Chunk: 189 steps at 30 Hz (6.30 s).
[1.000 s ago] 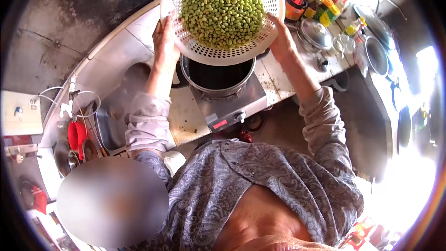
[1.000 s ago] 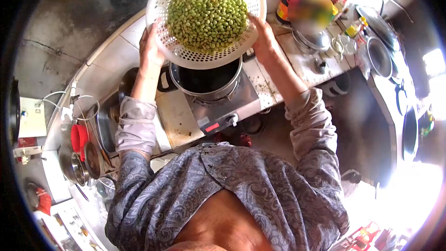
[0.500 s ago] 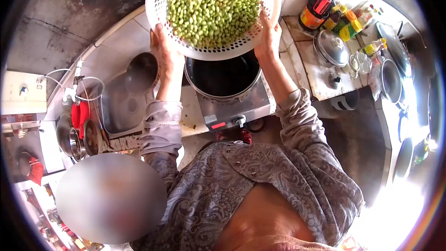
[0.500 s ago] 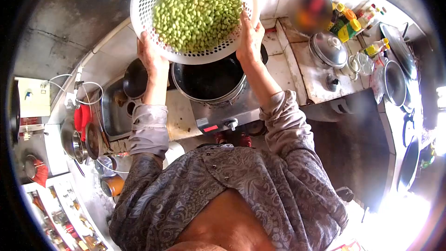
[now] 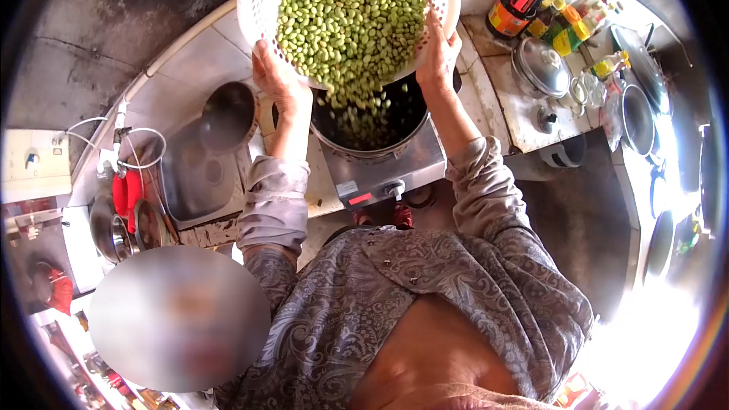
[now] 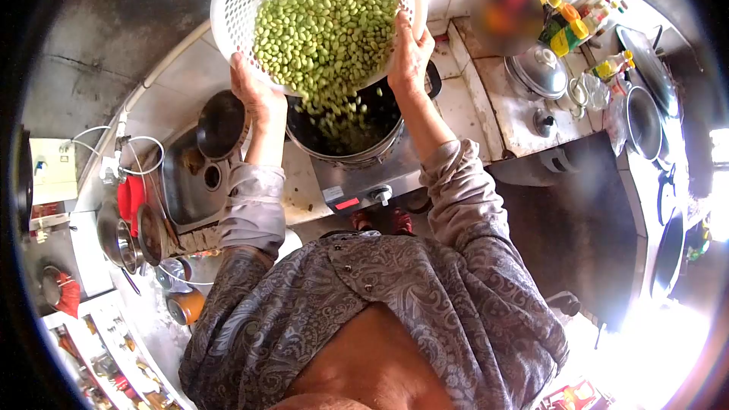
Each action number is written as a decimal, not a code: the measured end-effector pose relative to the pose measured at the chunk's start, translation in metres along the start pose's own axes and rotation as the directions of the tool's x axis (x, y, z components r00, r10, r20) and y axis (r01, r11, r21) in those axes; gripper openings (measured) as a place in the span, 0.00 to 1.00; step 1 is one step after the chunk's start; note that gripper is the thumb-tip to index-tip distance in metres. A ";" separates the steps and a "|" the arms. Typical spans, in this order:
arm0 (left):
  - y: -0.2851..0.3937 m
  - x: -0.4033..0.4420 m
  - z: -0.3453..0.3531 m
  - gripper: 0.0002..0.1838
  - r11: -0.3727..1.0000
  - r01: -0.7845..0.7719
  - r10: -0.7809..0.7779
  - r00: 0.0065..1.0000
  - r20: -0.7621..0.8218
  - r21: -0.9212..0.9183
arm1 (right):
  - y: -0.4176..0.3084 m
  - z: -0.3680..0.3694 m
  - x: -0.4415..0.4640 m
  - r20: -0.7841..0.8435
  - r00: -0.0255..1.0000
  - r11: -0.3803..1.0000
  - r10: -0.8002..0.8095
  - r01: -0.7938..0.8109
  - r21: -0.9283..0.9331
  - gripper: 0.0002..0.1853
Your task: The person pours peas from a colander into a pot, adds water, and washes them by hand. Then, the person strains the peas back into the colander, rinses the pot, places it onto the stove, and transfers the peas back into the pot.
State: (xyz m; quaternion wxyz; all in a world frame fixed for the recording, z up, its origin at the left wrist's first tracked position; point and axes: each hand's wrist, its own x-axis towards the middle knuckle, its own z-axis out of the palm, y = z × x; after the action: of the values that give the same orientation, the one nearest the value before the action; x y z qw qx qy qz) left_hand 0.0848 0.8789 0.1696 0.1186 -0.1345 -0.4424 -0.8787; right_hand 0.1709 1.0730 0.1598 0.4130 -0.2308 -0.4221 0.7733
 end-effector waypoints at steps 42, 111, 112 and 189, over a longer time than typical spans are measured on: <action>-0.009 0.000 -0.030 0.39 0.884 0.366 -0.340 0.930 0.137 -0.291 | -0.042 -0.011 -0.029 0.432 0.662 0.692 -0.613 0.713 -0.111 0.19; 0.180 -0.207 -0.135 0.09 0.680 0.278 -0.332 0.942 -0.053 0.679 | -0.043 0.029 -0.143 0.642 0.566 0.549 0.517 -0.795 0.259 0.18; 0.189 -0.221 -0.137 0.09 0.662 0.270 -0.312 0.948 -0.071 0.699 | -0.043 0.028 -0.152 0.674 0.518 0.516 0.527 -0.825 0.230 0.19; 0.279 -0.084 -0.559 0.13 0.773 0.634 -0.577 0.720 -0.386 0.028 | 0.089 -0.075 -0.421 0.219 0.922 0.908 0.318 -0.229 -0.352 0.19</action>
State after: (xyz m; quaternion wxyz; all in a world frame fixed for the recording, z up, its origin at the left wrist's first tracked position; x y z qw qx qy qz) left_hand 0.1816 0.2715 0.0291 -0.0875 0.1892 -0.5009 -0.8400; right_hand 0.4171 0.7298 0.0480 0.1948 -0.2437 -0.5574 0.7694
